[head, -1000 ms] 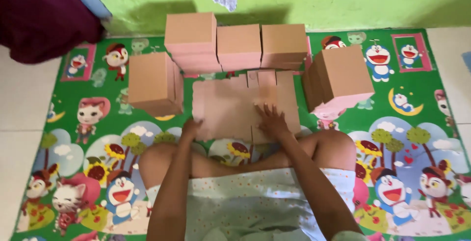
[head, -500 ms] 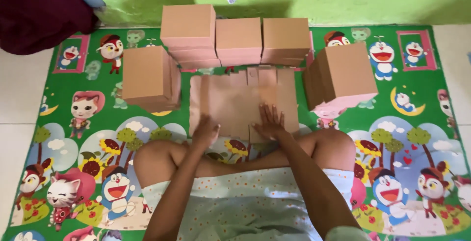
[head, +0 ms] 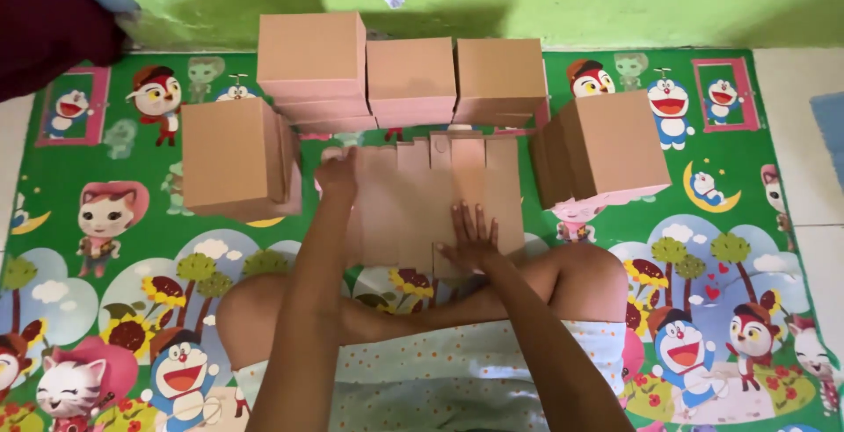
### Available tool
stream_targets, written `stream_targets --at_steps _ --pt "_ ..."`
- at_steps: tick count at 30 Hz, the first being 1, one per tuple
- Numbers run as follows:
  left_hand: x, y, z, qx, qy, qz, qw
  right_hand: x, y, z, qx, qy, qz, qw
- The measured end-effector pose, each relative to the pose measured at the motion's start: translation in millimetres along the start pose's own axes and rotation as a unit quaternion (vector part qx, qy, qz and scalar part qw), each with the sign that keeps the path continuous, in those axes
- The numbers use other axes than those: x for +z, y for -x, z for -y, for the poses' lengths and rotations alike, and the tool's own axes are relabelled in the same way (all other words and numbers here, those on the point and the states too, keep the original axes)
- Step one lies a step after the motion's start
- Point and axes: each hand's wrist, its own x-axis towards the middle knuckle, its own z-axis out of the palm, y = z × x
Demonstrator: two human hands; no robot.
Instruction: The person folds flat cardboard templates into rigid boxes by hand, then stacks the completed boxes into a pile.
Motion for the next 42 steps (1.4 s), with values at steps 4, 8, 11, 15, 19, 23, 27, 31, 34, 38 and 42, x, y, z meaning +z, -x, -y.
stream_targets --at_steps 4,8,11,15,19,23,27,31,34,38,42 --pt "26 23 -19 -0.045 -0.009 -0.075 0.996 7 -2 0 0.001 0.004 0.005 1.0" --pt "61 80 -18 -0.017 0.236 -0.352 0.906 9 -3 -6 -0.013 0.011 -0.017 1.0" --pt "23 159 -9 -0.033 0.069 -0.342 0.937 7 -4 -8 -0.019 -0.004 -0.024 1.0" --pt "-14 208 5 -0.097 0.338 -0.197 0.915 5 1 -7 -0.028 -0.022 -0.028 0.999" --pt "59 155 14 -0.116 0.417 -0.17 0.885 7 0 -10 -0.034 -0.014 -0.029 0.999" --pt "79 120 26 -0.088 0.377 -0.109 0.916 6 1 -9 -0.041 -0.02 -0.039 0.998" --pt "57 124 41 -0.06 0.459 -0.038 0.886 8 1 -10 -0.048 -0.029 -0.044 0.997" --pt "15 160 28 0.042 0.503 -0.093 0.859 6 4 -8 -0.042 -0.039 -0.044 0.997" --pt "-41 203 -4 0.156 0.588 0.014 0.793 9 2 -10 -0.043 -0.044 -0.043 0.997" --pt "-98 239 -75 0.125 0.407 -0.106 0.899 11 4 -6 -0.035 -0.048 -0.049 0.997" --pt "-64 210 -156 0.093 0.248 -0.139 0.954 21 -3 -10 -0.013 -0.031 -0.078 0.996"
